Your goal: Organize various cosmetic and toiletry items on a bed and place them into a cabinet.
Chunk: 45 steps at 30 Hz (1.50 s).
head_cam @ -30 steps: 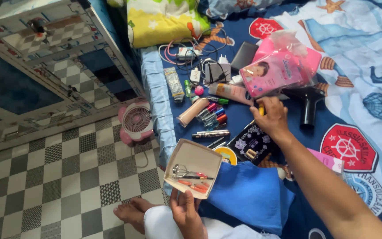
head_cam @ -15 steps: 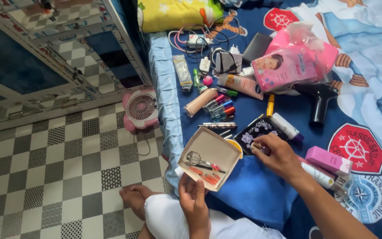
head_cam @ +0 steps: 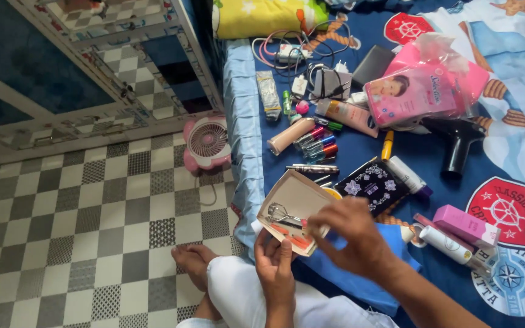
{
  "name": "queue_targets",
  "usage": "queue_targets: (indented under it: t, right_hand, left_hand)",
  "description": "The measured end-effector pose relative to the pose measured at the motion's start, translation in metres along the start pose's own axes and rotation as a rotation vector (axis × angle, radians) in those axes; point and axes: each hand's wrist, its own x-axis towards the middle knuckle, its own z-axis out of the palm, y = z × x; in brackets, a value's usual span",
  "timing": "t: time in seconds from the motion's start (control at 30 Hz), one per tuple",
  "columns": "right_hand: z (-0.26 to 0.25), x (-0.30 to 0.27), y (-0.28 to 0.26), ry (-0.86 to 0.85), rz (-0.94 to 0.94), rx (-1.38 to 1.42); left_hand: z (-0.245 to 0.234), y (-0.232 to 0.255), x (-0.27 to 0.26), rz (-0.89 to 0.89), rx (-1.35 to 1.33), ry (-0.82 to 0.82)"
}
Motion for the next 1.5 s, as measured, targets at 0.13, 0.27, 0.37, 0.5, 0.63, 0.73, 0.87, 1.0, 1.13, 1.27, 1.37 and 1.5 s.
queue_targets:
  t: [0.13,0.27,0.37,0.5,0.63,0.73,0.87,1.0,1.13,1.27,1.37,1.5]
  right_hand:
    - [-0.014,0.012,0.015,0.122,0.152,-0.089]
    - [-0.016,0.022,0.019,0.059,0.153,-0.116]
    - [-0.006,0.026,0.031,0.055,0.086,-0.134]
    - [0.017,0.038,0.041,-0.098,0.142,-0.082]
    - [0.034,0.046,0.056,-0.249,-0.103,-0.106]
    - [0.037,0.046,0.064,-0.287,-0.161,-0.109]
    - [0.038,0.042,0.065,-0.299,-0.149,-0.057]
    - [0.042,0.034,0.067,-0.250,-0.061,-0.034]
    - [0.044,0.033,0.063,-0.179,0.055,-0.205]
    - [0.046,0.033,0.063,-0.157,0.104,-0.173]
    - [0.048,0.032,0.067,-0.188,0.089,-0.149]
    - [0.042,0.034,0.064,-0.180,0.112,-0.038]
  left_hand:
    - [0.003,-0.001,-0.002,-0.003,-0.037,-0.014]
    - [0.000,-0.004,0.000,0.000,0.005,-0.023]
    - [0.000,-0.005,-0.002,-0.012,0.021,-0.035]
    - [-0.005,-0.012,0.002,-0.013,0.014,-0.088]
    - [-0.002,-0.007,-0.001,-0.034,0.012,-0.126]
    - [-0.003,-0.005,0.000,-0.065,0.001,-0.115]
    - [0.003,0.004,-0.002,-0.095,-0.006,-0.102]
    - [0.006,0.011,-0.004,-0.133,0.006,-0.113]
    - [0.007,0.011,-0.004,-0.144,0.014,-0.117]
    - [0.009,0.014,-0.004,-0.146,0.020,-0.111]
    - [0.013,0.019,-0.004,-0.170,0.047,-0.107]
    - [0.011,0.017,-0.005,-0.171,0.055,-0.104]
